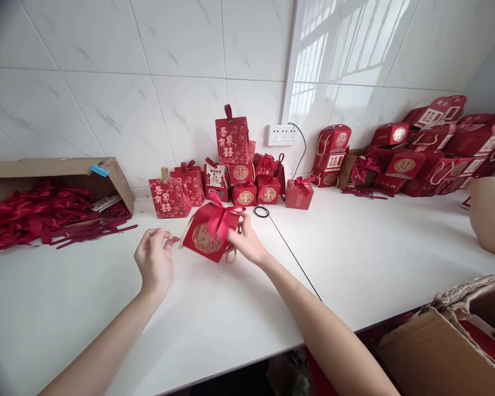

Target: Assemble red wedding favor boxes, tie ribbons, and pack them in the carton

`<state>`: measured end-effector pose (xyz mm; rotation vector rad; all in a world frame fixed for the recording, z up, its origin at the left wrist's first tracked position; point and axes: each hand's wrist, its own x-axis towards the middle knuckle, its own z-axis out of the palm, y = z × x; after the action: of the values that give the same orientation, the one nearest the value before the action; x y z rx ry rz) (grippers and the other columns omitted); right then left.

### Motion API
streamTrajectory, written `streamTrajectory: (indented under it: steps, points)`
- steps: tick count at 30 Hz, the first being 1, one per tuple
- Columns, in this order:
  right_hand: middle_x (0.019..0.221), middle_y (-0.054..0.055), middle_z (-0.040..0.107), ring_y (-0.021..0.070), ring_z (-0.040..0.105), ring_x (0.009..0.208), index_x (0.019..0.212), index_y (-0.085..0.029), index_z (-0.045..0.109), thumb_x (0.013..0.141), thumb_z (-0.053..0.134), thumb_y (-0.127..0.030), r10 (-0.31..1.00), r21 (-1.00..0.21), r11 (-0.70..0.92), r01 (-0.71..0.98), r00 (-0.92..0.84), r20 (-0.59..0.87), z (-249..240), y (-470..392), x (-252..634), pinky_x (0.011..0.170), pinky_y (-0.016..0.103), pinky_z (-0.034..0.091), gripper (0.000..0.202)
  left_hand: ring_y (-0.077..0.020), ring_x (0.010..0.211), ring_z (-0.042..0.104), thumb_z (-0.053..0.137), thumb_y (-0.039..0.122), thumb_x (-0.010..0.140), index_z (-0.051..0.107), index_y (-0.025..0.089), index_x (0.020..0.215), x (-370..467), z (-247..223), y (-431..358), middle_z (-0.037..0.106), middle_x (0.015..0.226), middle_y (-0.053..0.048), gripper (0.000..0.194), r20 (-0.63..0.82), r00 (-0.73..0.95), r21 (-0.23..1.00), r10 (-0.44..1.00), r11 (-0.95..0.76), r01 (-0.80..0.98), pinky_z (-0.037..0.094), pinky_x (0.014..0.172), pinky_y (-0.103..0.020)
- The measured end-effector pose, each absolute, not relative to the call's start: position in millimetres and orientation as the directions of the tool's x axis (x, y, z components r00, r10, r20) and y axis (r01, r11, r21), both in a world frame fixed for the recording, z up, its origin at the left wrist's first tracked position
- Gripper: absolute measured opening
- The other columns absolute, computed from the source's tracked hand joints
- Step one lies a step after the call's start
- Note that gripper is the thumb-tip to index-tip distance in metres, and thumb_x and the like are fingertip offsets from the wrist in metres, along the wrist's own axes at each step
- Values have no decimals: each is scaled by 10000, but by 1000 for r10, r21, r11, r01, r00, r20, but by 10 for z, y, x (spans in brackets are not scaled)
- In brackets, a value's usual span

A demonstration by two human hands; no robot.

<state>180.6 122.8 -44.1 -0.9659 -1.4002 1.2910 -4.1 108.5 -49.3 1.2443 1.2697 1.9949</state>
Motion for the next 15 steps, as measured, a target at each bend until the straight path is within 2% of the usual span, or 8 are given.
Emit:
streamTrajectory:
  steps: [1,2,3,5,7,9,15]
  points:
    - [930,56,580,177,612,681,1082,-218,401,736,524,-593,956,-980,-87,-177,-292,-32,-420,1234,1816,610,367,567,524,-127,637,503,490,308,791,439,207,614,-76,-519,1148,443,644,31,210,340,-505,923,793,-386,15,472,655,-272]
    - [828,38,584,158,597,609,1005,-203,441,776,440,-623,911,-920,-277,-278,-379,-160,-400,1235,1830,567,335,560,478,-127,623,496,497,319,769,435,207,603,-108,-550,1206,433,623,35,210,272,-514,944,813,-330,-21,471,639,-269]
    - [751,27,578,146,585,566,938,-194,464,798,382,-638,855,-836,-423,-349,-459,-241,-383,1230,1847,535,306,550,473,-125,608,486,503,324,750,430,206,590,-134,-584,1254,426,609,37,212,238,-516,954,823,-298,-36,466,617,-265]
    - [701,20,584,136,593,567,886,-191,482,819,359,-631,780,-689,-577,-438,-548,-303,-358,1202,1885,521,262,540,461,-122,585,471,505,327,728,430,202,570,-161,-648,1312,429,598,36,216,224,-499,959,837,-279,-39,452,581,-260]
    - [723,21,605,135,617,625,910,-196,492,828,385,-614,763,-622,-614,-486,-568,-310,-344,1150,1927,558,250,547,439,-118,575,466,509,328,716,431,198,551,-157,-689,1324,439,587,36,224,219,-467,963,857,-267,-37,444,574,-257]
    - [752,27,616,136,626,670,946,-195,498,828,406,-611,768,-611,-612,-502,-561,-308,-328,1070,1983,603,257,554,442,-119,571,468,526,332,705,441,195,540,-135,-701,1305,446,572,38,230,221,-429,966,876,-256,-25,439,578,-257]
    - [831,65,620,164,620,749,963,-195,500,803,364,-691,889,-723,-443,-530,-365,-277,-159,417,2395,649,291,550,539,-139,583,466,575,351,654,504,198,547,-92,-658,1268,483,548,35,200,221,-343,975,913,-214,58,410,585,-269]
